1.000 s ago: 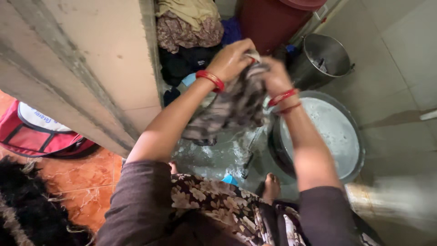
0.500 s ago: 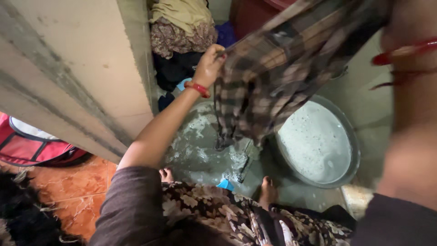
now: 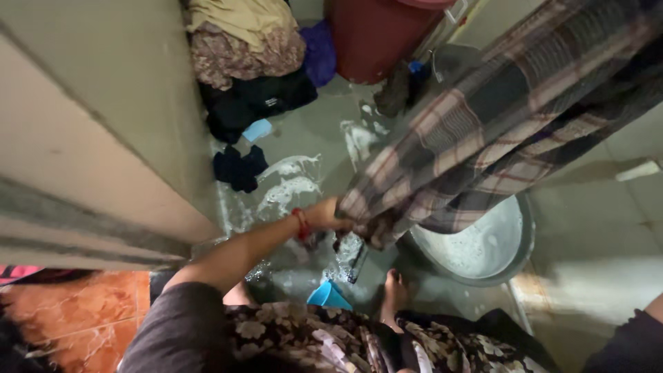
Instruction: The person hand-washes a plaid shirt on a tiled floor using a bar of soap and a brush. They scrub the fabric, rinse it with water from a blue cup, and wring it out repeatedly.
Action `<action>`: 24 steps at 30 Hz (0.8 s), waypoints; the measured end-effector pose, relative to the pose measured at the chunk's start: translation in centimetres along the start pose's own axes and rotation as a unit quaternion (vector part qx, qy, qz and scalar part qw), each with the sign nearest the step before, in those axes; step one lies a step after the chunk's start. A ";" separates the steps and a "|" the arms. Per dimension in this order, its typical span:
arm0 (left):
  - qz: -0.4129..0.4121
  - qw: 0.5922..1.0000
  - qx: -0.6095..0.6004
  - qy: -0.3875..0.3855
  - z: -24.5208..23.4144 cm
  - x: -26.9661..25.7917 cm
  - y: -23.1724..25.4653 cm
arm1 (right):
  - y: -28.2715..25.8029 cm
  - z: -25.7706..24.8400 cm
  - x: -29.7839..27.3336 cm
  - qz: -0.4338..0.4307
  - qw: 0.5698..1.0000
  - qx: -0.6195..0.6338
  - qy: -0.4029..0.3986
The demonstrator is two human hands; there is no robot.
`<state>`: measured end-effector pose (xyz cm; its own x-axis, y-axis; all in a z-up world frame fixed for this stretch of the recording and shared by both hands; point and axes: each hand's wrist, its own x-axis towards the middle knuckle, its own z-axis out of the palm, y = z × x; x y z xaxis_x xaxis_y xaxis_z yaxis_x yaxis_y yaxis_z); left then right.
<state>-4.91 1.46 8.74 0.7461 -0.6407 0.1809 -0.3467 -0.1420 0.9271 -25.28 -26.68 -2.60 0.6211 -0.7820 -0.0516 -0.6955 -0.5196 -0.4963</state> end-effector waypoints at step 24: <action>0.126 0.837 0.085 0.526 -23.4 2.4 13.7 | -53.7 -31.0 39.0 -0.673 0.713 -0.062 0.188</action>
<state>5.42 15.67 29.56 0.6938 0.3391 0.6353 -0.5774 -0.2651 0.7722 25.04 -39.92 48.89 0.6319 0.4288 0.6456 0.3978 -0.8944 0.2046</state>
